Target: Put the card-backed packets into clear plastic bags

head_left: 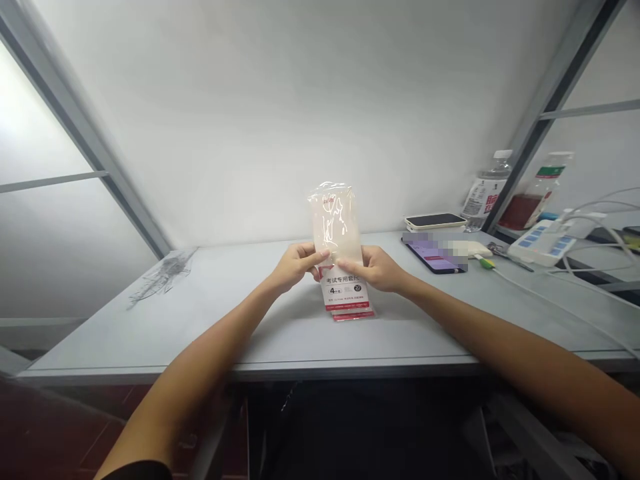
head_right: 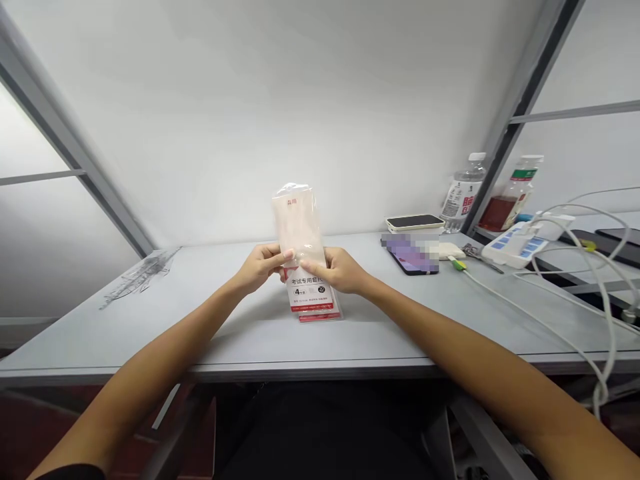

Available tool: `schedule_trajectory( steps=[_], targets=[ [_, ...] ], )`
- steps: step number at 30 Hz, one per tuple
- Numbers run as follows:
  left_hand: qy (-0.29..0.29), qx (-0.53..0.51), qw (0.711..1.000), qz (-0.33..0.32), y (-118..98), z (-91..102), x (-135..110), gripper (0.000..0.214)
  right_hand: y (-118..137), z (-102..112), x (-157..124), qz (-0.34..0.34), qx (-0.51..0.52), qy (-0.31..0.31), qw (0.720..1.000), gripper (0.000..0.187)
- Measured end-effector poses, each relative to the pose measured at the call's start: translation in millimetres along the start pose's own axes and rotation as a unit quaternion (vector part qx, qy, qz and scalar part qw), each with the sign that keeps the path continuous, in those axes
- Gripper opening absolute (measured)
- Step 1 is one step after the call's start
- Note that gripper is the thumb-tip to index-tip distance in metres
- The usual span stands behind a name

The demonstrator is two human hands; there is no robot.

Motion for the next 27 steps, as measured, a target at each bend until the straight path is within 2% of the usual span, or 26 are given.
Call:
schedule_trajectory(
  steps=[10,27],
  targets=[
    [0.013,0.052,0.998,-0.025,-1.0,-1.5,2.1,0.037,-6.9,5.2,-0.5,-0.009,-0.031,-0.018,0.999,0.032],
    [-0.023,0.071,0.996,-0.039,8.8,-1.0,6.4,0.038,-7.5,0.2,0.6,-0.001,-0.026,-0.001,1.0,0.035]
  ],
)
Point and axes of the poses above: each hand's wrist, its own x-axis towards the middle knuckle, its own z-axis out of the back of the hand, y = z × x, the point moved 5 cm from there along x, towards the middle knuckle, and after that the axes turned 12 degrees about z, right-handed, at the moved point
